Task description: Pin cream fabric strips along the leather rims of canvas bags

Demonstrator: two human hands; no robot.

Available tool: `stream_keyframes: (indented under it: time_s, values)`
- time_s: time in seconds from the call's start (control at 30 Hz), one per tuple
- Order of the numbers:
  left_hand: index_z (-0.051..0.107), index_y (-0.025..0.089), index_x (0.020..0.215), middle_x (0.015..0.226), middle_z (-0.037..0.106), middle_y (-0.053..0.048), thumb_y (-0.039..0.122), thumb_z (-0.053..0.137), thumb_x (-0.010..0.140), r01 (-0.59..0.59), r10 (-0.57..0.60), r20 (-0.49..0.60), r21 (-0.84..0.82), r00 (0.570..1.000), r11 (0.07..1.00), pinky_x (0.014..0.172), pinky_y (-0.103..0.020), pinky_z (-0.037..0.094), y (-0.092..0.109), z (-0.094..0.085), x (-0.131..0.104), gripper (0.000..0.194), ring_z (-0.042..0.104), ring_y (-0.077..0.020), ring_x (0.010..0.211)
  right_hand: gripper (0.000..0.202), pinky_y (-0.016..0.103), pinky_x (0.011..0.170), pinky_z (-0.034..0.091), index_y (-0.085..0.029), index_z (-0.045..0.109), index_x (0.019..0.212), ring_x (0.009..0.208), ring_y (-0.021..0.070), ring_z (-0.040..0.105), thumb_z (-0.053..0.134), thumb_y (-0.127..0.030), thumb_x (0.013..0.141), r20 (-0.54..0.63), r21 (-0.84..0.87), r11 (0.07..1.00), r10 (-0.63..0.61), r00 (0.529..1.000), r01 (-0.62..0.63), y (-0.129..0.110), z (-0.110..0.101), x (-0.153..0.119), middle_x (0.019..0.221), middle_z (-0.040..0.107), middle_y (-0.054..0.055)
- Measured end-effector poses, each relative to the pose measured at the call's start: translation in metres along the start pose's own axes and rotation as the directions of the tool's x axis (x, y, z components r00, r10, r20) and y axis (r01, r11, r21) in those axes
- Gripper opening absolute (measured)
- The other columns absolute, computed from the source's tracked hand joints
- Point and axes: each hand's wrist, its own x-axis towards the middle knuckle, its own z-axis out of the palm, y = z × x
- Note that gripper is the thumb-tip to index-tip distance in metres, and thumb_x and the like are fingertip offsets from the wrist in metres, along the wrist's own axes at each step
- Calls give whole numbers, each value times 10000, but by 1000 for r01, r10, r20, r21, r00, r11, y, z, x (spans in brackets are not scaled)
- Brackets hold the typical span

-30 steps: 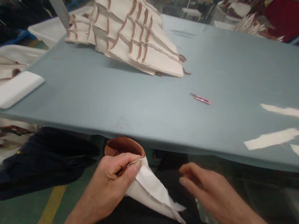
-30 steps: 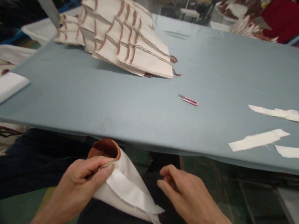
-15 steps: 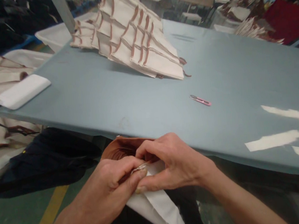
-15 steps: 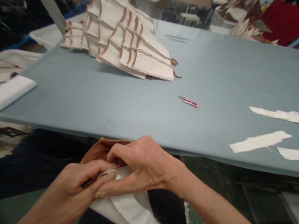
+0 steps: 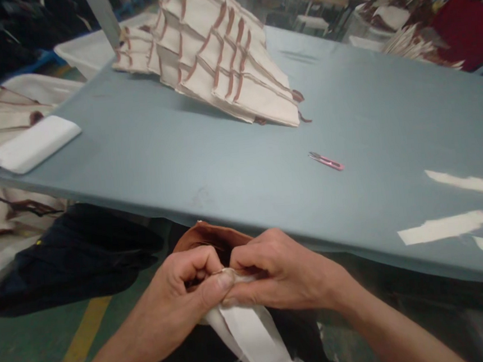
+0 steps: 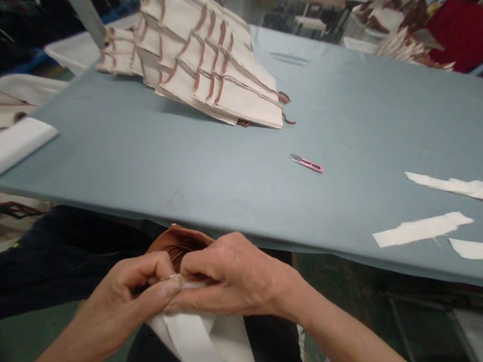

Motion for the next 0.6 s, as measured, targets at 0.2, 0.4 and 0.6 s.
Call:
stream_keyframes:
  time_s: [0.2, 0.4, 0.6]
  values:
    - [613, 185, 671, 618, 516, 59, 386, 690, 864, 44, -42, 124, -17, 991, 999, 498, -185, 341, -3, -6, 0, 289, 423, -95, 546, 528, 249, 533, 195, -197, 389, 647, 530, 62, 271, 819, -358, 909, 43, 32, 999, 31, 999, -33, 1, 2, -6, 595, 337, -103]
    - [739, 237, 801, 640, 662, 57, 225, 602, 941, -208, 203, 51, 333, 978, 920, 516, -190, 398, -2, -8, -13, 196, 573, -99, 546, 276, 237, 557, 252, -184, 621, 734, 558, 74, 410, 760, -329, 924, 76, -68, 991, 123, 990, -118, -9, -6, -5, 628, 494, -74]
    - [667, 258, 954, 788, 762, 58, 195, 602, 1008, -402, 484, -11, 543, 875, 738, 646, -186, 503, -5, 1, -19, 105, 724, -112, 654, 60, 234, 557, 282, -184, 680, 758, 549, 85, 412, 684, -189, 818, 71, -57, 984, 174, 982, -170, -12, -5, -1, 613, 545, -63]
